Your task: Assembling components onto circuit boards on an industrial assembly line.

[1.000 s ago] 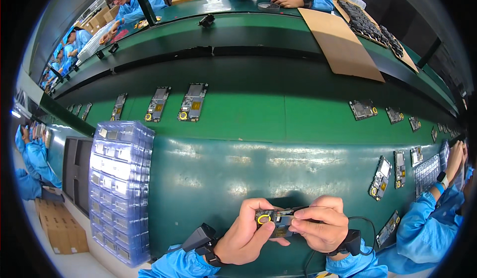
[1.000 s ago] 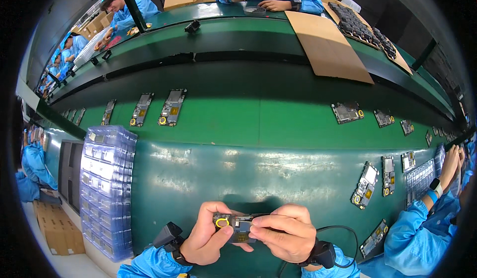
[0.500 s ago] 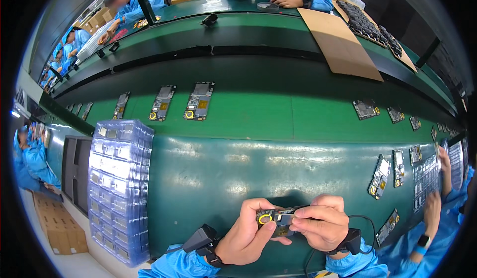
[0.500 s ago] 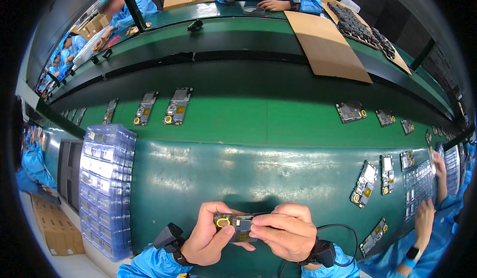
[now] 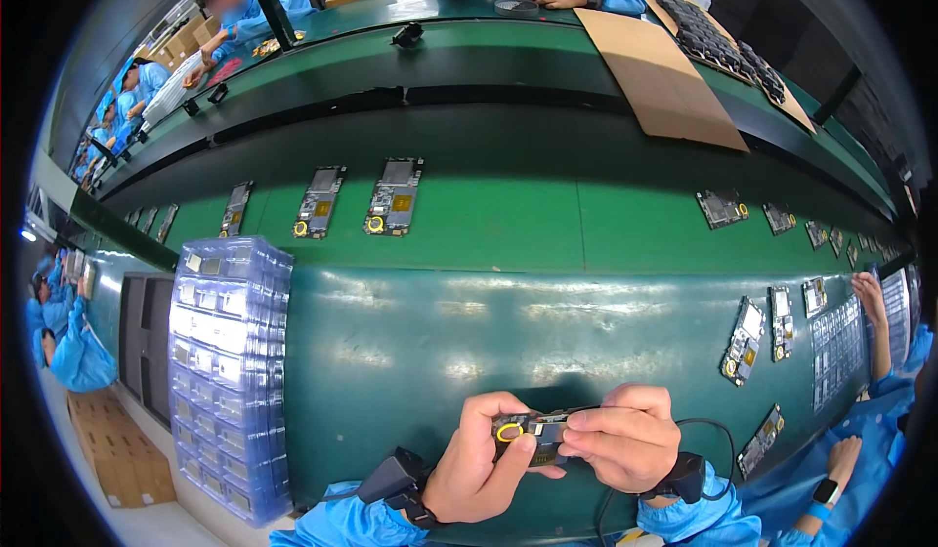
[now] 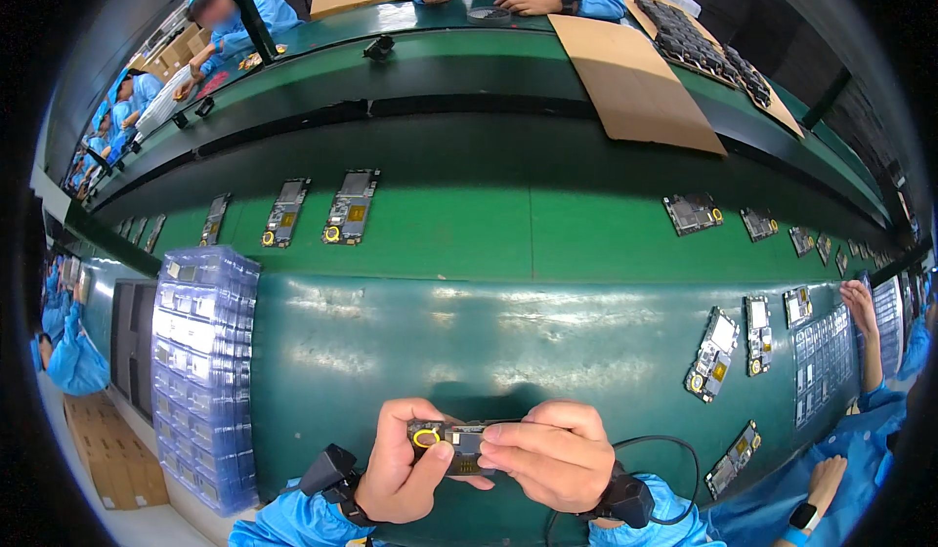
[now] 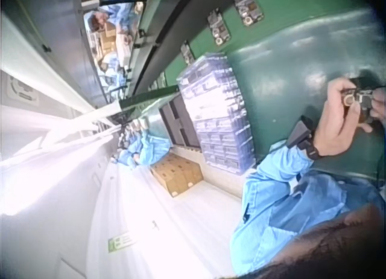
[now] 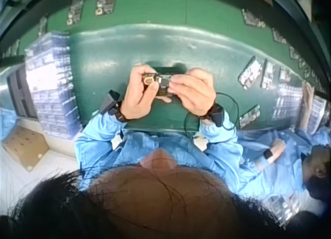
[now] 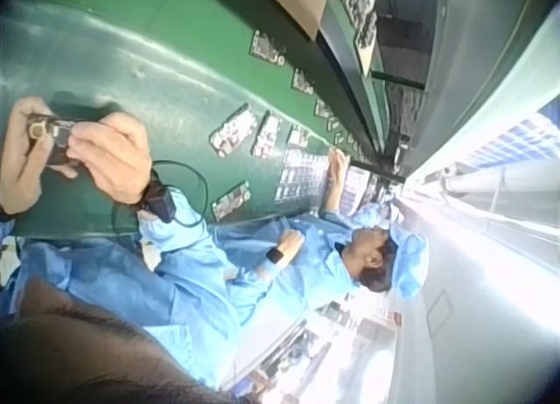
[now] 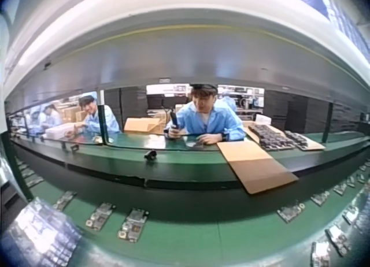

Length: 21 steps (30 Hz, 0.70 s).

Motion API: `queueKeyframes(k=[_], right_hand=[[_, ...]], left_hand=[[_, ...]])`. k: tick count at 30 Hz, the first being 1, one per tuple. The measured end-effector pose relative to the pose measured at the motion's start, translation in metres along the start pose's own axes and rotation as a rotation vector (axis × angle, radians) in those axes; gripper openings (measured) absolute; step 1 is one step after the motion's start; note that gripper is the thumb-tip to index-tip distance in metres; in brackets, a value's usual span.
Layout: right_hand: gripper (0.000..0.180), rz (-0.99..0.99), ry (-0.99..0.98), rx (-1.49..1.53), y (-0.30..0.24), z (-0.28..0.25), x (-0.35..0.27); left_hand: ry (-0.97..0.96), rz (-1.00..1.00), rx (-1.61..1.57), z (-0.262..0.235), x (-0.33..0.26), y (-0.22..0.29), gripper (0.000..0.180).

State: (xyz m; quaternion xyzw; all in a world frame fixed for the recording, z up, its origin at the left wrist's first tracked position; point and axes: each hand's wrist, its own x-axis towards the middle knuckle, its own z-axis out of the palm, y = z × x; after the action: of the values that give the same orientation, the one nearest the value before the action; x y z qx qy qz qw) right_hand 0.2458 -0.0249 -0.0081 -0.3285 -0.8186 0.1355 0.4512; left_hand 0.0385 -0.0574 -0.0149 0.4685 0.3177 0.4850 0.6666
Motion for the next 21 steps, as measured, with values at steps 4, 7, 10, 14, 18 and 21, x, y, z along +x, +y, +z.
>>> queueKeyframes(k=[4, 7, 10, 14, 18, 21], right_hand=[[0.032, -0.018, -0.003, -0.013, -0.002, 0.003, 0.001], [0.031, 0.063, 0.024, 0.012, -0.004, 0.005, 0.004], [0.032, 0.197, 0.063, 0.191, 0.0, 0.01, -0.001], [0.03, 0.507, 0.051, 0.505, -0.001, 0.007, 0.001], [0.026, 0.461, -0.068, 0.476, 0.007, 0.004, 0.001], [0.026, 0.479, -0.062, 0.408, -0.004, 0.002, 0.003]], left_hand=[[0.071, -0.003, 0.029, 0.0, 0.0, -0.005, 0.03], [0.11, 0.039, 0.04, 0.001, 0.0, -0.007, 0.029], [0.133, 0.078, 0.063, 0.0, 0.0, -0.013, 0.028], [0.135, 0.07, 0.145, -0.002, 0.0, -0.011, 0.027], [0.132, 0.058, 0.2, -0.002, 0.0, -0.017, 0.025], [0.127, 0.021, 0.176, -0.003, 0.002, -0.015, 0.025]])
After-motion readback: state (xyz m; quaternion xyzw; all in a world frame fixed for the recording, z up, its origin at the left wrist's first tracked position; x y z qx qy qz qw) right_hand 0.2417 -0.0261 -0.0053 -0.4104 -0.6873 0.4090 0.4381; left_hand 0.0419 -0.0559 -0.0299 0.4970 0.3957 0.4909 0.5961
